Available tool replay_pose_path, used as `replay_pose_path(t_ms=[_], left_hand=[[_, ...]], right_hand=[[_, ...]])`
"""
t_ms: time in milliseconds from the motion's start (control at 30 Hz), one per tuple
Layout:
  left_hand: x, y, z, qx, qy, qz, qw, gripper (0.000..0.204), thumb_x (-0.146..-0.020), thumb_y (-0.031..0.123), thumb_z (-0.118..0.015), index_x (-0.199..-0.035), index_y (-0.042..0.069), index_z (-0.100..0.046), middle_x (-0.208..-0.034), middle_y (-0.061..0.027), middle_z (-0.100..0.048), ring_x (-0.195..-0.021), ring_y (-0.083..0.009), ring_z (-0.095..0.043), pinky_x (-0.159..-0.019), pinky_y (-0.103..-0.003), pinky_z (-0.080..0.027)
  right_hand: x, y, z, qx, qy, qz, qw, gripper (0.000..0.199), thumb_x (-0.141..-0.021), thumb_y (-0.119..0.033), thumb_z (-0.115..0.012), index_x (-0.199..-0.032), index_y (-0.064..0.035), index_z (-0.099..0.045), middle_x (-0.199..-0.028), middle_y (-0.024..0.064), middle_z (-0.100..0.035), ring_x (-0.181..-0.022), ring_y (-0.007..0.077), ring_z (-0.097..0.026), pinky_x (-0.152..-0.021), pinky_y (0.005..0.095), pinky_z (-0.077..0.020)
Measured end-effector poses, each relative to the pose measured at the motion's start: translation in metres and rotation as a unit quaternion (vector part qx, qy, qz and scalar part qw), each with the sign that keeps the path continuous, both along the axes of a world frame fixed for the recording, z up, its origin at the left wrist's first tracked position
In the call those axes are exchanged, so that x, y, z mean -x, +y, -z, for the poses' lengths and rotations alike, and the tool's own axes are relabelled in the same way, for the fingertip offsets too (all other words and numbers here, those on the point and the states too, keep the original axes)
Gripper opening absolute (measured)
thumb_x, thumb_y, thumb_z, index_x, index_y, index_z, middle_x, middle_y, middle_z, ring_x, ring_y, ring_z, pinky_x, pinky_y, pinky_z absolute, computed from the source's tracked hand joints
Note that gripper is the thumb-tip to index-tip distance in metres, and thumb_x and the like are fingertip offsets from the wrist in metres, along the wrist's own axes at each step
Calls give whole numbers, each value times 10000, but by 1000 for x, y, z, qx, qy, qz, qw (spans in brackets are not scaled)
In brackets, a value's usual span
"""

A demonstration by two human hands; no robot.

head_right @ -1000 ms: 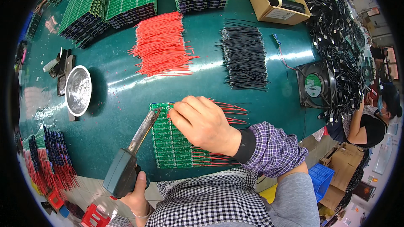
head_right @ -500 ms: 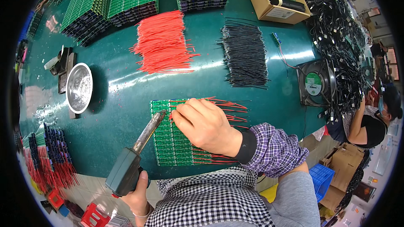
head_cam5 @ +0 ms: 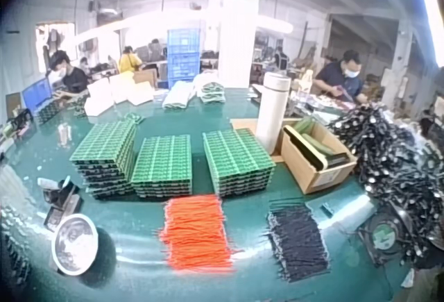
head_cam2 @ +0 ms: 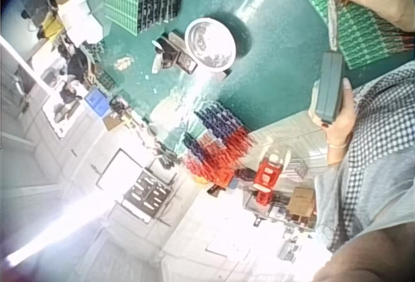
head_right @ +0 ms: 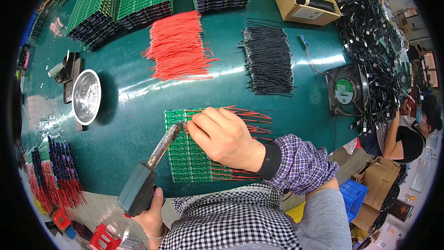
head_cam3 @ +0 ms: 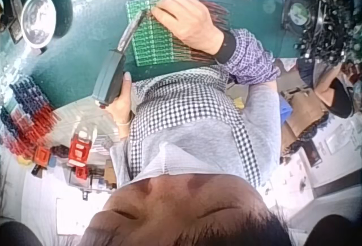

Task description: The person solders wires onto circuit board panels using a soldering tool, adjusting and positioning the wires by hand.

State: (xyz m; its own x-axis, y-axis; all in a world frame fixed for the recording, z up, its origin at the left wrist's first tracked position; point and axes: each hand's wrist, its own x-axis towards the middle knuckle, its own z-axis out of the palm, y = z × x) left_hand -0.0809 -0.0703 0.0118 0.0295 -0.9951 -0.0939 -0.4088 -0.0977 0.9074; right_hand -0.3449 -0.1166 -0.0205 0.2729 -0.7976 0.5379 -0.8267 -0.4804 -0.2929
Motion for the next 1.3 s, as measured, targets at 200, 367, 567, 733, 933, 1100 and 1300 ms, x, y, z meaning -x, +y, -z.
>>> replay_pose_path(t_ms=[200,367,567,733,933,1100,1300], left_hand=[[-12,10,1,0,28,6,1000,400,-755,-83,-773,-1141,-59,-672,-1024,-111,-687,-847,-170,-639,-755,-288,-523],[-10,14,1,-8,33,-17,999,413,-761,-82,-758,-1163,-66,-665,-1039,-120,-687,-845,-171,-640,-750,-290,-526],[-7,12,-4,-18,55,-29,998,432,-766,-78,-758,-1186,-68,-660,-1066,-137,-695,-864,-185,-655,-780,-305,-540],[-10,15,-5,-18,51,-27,998,429,-772,-65,-772,-1187,-64,-661,-1084,-144,-700,-902,-202,-673,-823,-318,-546],[-7,12,1,6,-2,-40,999,287,-693,24,-829,-951,-38,-719,-904,-128,-703,-740,-207,-676,-658,-314,-530],[-8,12,1,4,-10,-30,999,269,-697,17,-814,-941,-48,-723,-881,-131,-700,-729,-208,-678,-659,-316,-533],[-5,9,-4,-6,-2,-24,1000,262,-699,12,-802,-938,-56,-721,-869,-139,-698,-719,-214,-674,-656,-317,-529]], right_hand=[[-1,0,2,4,0,4,1000,223,-719,-68,-695,-921,22,-666,-877,82,-605,-787,216,-601,-635,322,-482],[-2,0,2,7,1,3,1000,227,-726,-63,-701,-933,22,-664,-871,79,-600,-782,214,-597,-630,320,-476],[-1,4,-6,15,-6,-5,1000,251,-734,-62,-716,-965,25,-669,-907,88,-626,-814,226,-617,-651,322,-502],[-3,12,-3,9,-32,-8,999,276,-736,-56,-739,-991,29,-678,-918,89,-641,-822,230,-626,-652,324,-522],[-3,12,-2,-12,-26,-8,1000,270,-731,-61,-729,-982,25,-681,-926,91,-646,-824,225,-628,-667,322,-536],[-3,12,-1,-10,-25,-4,1000,266,-726,-64,-721,-973,23,-678,-918,86,-644,-819,221,-624,-666,318,-535],[-3,11,-2,-15,-18,-3,1000,258,-721,-66,-716,-961,20,-675,-900,81,-635,-813,221,-618,-670,316,-536]])
